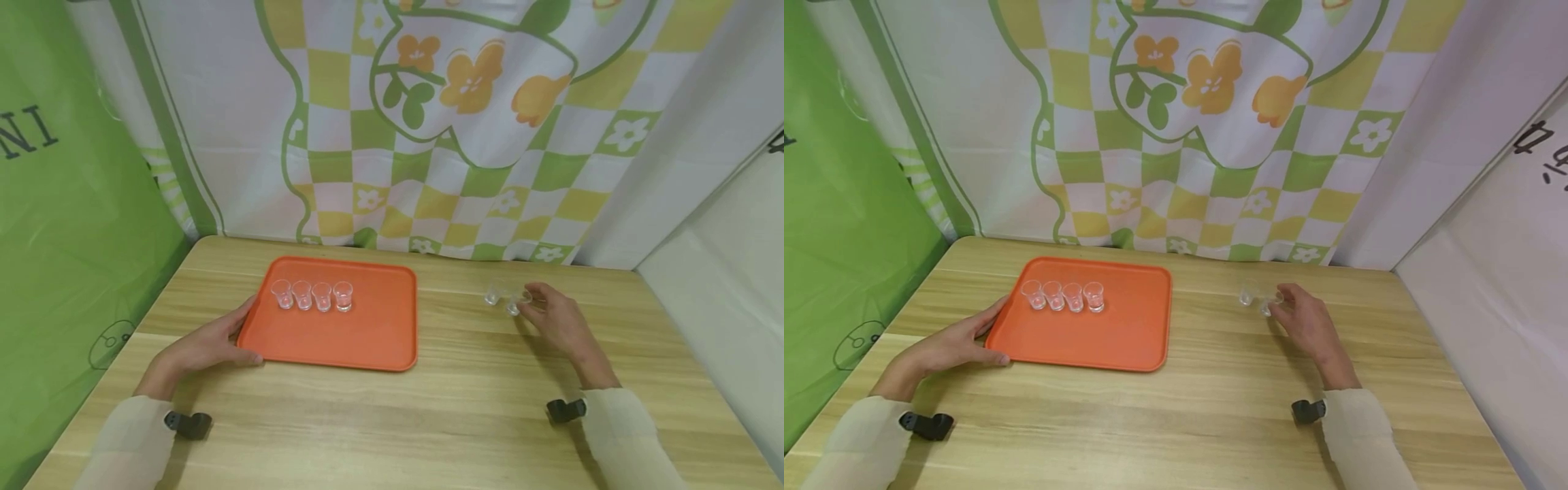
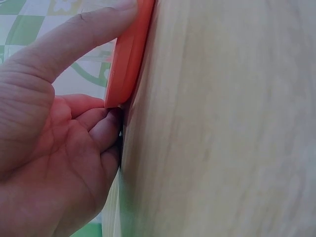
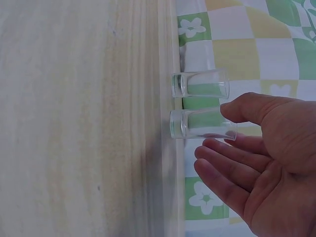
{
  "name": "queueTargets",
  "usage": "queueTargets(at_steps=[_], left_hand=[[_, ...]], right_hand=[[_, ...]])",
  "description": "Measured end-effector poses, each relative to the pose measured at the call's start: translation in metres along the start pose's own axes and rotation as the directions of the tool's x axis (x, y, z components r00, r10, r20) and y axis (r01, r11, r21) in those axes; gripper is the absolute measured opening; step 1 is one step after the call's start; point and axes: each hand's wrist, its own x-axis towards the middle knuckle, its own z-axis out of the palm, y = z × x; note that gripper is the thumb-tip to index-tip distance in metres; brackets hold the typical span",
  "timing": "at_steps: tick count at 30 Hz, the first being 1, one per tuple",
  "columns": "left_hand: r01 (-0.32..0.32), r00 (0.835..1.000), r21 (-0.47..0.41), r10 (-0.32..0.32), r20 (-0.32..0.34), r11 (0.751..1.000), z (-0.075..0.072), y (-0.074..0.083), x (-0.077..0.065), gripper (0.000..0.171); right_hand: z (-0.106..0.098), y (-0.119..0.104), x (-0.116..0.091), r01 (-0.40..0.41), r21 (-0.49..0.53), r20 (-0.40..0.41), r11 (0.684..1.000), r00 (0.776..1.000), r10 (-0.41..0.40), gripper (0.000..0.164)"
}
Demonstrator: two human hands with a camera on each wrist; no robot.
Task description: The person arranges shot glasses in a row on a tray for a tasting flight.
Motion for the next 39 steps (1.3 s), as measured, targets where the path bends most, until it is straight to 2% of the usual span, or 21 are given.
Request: queueTargets(at_steps=[9,20,27,39], left_hand=[[-0.001,1.000,0.001,0.001,0.002,1.000,-0.001,0.002,0.000,0.121],[0.019,1.000,0.017,-0.019,0.000,1.000,-0.001,0.002,-0.001,0.121],[0.026,1.000,0.022,-0.026,-0.002,0.999,0.000,0.002,-0.001,0.121],[0.027,1.000,0.009,-0.027,-0.001,1.000,-0.001,0.003,-0.001,0.121]], right_hand=[[0.003,0.003,-0.001,0.044,0.001,-0.038,0.999,0.998,-0.044,0.046],[0.003,0.003,-0.002,0.045,0.027,-0.048,0.999,0.998,-0.044,0.041],[0.001,0.001,-0.006,0.061,0.014,-0.044,0.998,0.997,-0.060,0.041],[0.001,-0.010,-0.013,0.067,0.064,-0.017,0.996,0.998,-0.066,0.041]])
